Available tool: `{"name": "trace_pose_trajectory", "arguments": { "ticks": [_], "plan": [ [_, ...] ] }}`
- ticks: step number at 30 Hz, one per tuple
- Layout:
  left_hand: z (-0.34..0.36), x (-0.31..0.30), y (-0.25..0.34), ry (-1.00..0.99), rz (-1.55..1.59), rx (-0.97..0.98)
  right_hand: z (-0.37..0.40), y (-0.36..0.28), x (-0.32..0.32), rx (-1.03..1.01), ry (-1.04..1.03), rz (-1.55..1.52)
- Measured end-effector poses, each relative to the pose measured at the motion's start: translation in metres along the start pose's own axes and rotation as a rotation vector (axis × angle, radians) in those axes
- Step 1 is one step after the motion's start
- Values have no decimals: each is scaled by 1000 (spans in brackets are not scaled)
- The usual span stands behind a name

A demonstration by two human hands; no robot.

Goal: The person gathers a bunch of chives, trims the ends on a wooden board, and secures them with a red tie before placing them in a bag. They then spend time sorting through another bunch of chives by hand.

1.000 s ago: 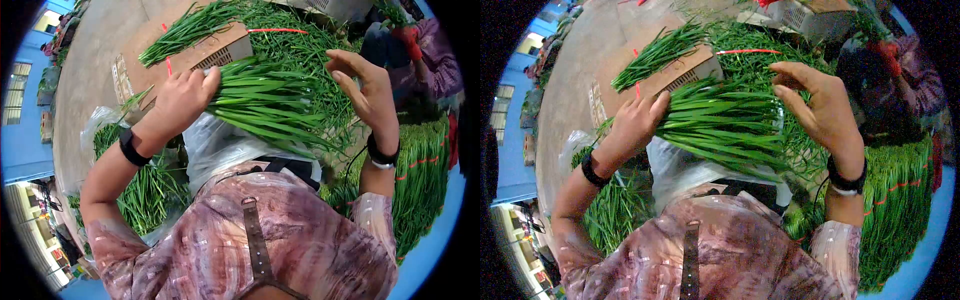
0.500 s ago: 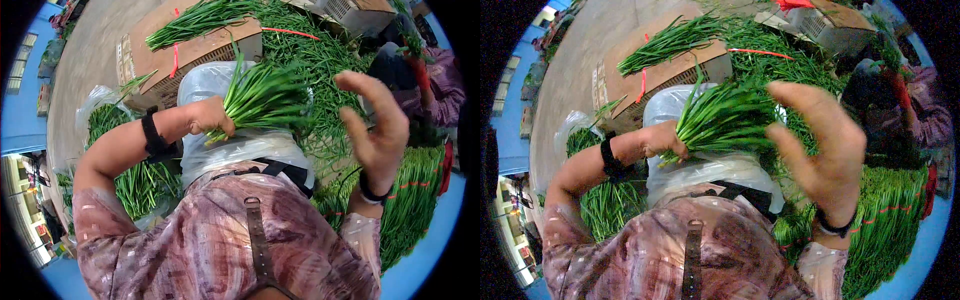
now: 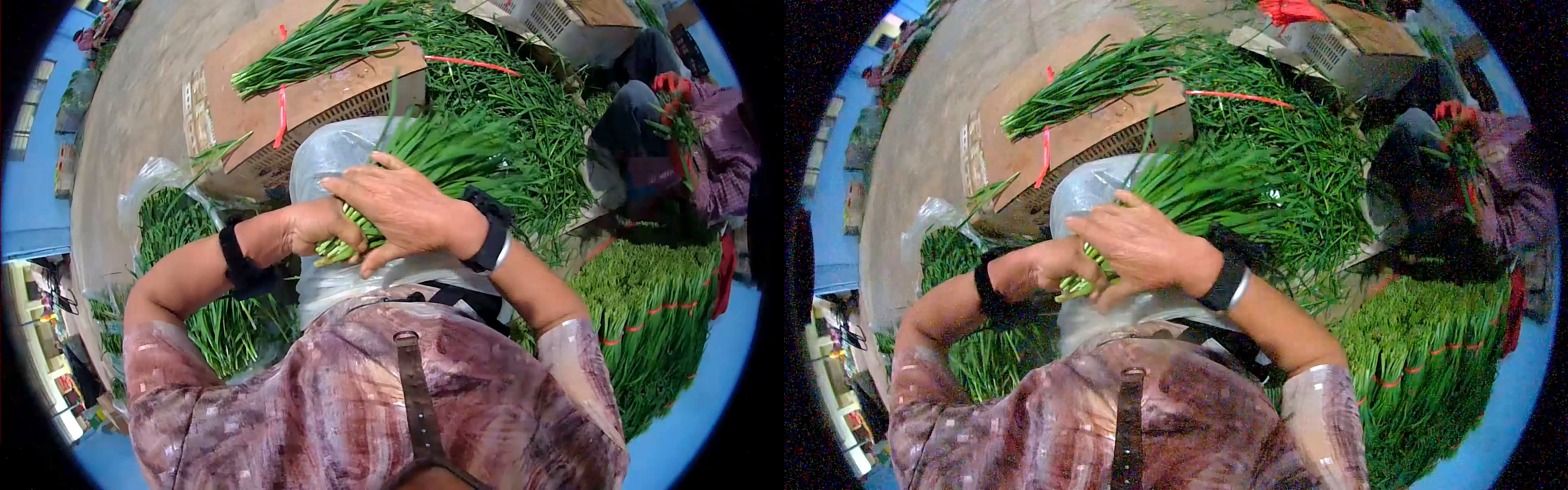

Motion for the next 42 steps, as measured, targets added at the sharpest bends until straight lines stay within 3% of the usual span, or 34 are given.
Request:
{"name": "trace_pose_trajectory", "arguments": {
  "ticks": [3,11,20,27,35,39,42],
  "plan": [
    [-6,-3,-17,-90,148,112,6,6,1,9,-24,68],
    [3,-9,-24,-62,222,103,1,9,8,36,-63,160],
    [-3,-23,-26,9,60,159,1,15,10,81,87,183],
    [15,-22,-2,45,-65,53,2,17,8,30,174,209],
    [19,-38,46,-95,19,216,-23,5,-50,31,209,358],
    [39,-63,108,-293,22,515,-57,12,-96,-19,245,522],
    [42,-103,125,-233,161,547,-84,16,-125,-33,257,526]
  ]
}}
Point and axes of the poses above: each hand's wrist, its own z-axis away from the middle knuckle, its own x-axis out of the palm, y = z × x, the point moved 9 cm from there along -z, towards the middle knuckle, and after that the axes turned 8 degrees about -z, right-handed, at the moved point
